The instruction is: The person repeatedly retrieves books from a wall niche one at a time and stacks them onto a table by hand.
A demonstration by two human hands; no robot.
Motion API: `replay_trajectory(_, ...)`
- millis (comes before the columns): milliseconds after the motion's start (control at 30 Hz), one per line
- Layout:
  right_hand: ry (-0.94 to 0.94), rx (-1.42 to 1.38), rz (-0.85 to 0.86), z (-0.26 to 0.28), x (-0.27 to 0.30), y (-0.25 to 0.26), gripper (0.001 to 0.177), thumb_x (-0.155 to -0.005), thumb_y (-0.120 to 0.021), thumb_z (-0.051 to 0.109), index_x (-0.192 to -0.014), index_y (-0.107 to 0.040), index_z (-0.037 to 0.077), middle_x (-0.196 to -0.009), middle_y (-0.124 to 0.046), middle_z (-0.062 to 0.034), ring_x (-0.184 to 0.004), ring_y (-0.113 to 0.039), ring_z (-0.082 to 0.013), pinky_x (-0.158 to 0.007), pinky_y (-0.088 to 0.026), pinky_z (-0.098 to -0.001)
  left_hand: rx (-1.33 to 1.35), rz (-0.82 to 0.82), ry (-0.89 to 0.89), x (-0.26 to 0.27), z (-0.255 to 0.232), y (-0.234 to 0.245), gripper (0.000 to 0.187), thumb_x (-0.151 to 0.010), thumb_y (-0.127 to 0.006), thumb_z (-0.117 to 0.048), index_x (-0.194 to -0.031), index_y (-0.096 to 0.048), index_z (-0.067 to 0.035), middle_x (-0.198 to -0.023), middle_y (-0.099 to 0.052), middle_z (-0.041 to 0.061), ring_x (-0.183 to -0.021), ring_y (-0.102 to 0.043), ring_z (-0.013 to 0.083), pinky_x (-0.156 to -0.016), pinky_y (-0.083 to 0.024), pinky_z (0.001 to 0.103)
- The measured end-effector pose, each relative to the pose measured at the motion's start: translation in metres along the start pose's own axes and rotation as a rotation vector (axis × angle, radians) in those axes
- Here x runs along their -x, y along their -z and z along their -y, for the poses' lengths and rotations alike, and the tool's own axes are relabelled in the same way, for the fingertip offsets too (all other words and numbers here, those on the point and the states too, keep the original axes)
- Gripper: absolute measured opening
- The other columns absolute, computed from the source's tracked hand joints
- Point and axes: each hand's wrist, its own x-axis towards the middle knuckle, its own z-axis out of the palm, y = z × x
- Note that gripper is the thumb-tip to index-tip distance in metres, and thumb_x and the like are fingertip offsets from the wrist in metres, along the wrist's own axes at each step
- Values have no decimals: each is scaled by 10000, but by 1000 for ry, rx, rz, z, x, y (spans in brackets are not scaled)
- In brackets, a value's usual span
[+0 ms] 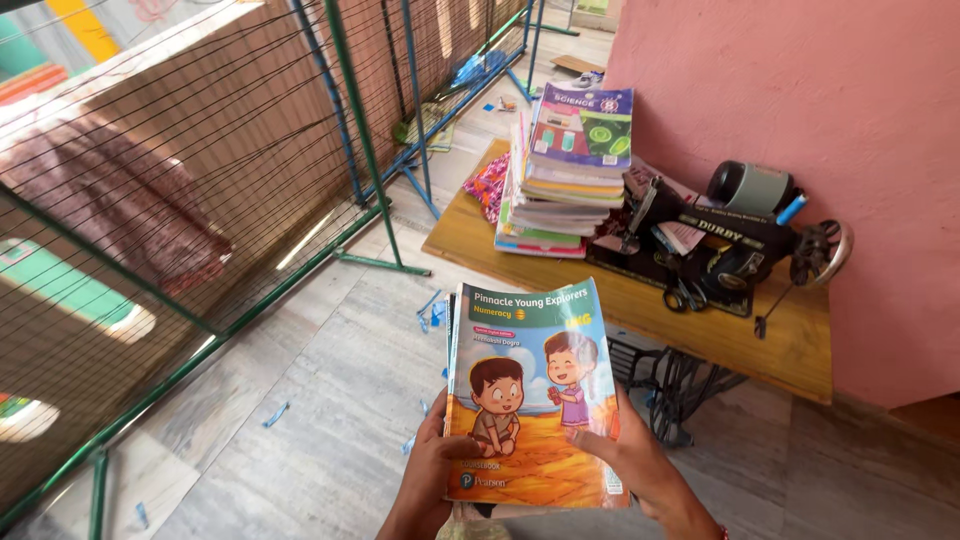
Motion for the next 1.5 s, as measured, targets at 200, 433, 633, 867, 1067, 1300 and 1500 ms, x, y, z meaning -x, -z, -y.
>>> replay_trajectory(200,-90,111,-172,21,-76,22,808,-759,-715,-31,-1492,-414,127,-1319,-693,-93,-1165,-666,-186,-998,-522,-355,-49,155,-35,-96,-40,-32,960,-622,-469,189,-1538,-415,-91,-1195,-706,207,-911,-749,280,-754,-626,371)
replay_trajectory(433,95,197,-269,93,-175,22,774,-764,-732,-35,-1475,-443,65,-1288,-695,-85,-1123,-660,-153,-972,-527,-318,-155,168,-29,-212,-112,-69,935,-678,-504,160,-1548,-343,-143,-1254,-686,182,-980,-744,249,-832,-604,362)
replay_trajectory(633,129,32,-338,103,-219,30,732,-747,-765,-61,-1431,-512,1,-1212,-720,-107,-1054,-679,-169,-928,-548,-339,-428,264,-44,-280,-151,-82,835,-738,-628,157,-1509,-407,-71,-1263,-694,156,-1034,-737,255,-865,-608,374)
replay_trajectory(867,251,10,-388,160,-276,82,642,-767,-741,-83,-1383,-566,-41,-1120,-760,-145,-950,-731,-191,-851,-603,-347,-465,484,-172,-346,-178,-133,857,-751,-760,122,-1515,-394,-8,-1207,-705,149,-1007,-735,207,-854,-640,337)
replay_trajectory(1067,383,131,-336,202,-376,154,646,-783,-760,27,-1397,-573,-46,-1197,-727,-178,-1016,-715,-193,-864,-595,-334,-725,359,-451,-420,-235,-216,920,-706,-824,29,-1520,-400,-24,-1278,-679,174,-1047,-729,223,-829,-636,335)
replay_trajectory(1300,456,1097,-632,173,-518,193,609,-799,-817,297,-1337,-621,90,-1428,-563,-211,-1193,-635,-373,-988,-542,-461,-1656,-147,-1020,-512,-189,-249,836,-864,-777,-422,-1458,-419,45,-1483,-443,287,-1517,-314,435,-1238,-290,521)
replay_trajectory(1500,429,1407,-574,150,-569,153,661,-870,-690,496,-1409,-556,138,-1535,-413,-253,-1436,-355,-438,-1129,-299,-584,-1729,-328,-1039,-539,-147,-256,703,-948,-567,-470,-1497,-451,-47,-1593,-350,238,-1476,-295,432,-1153,-211,683)
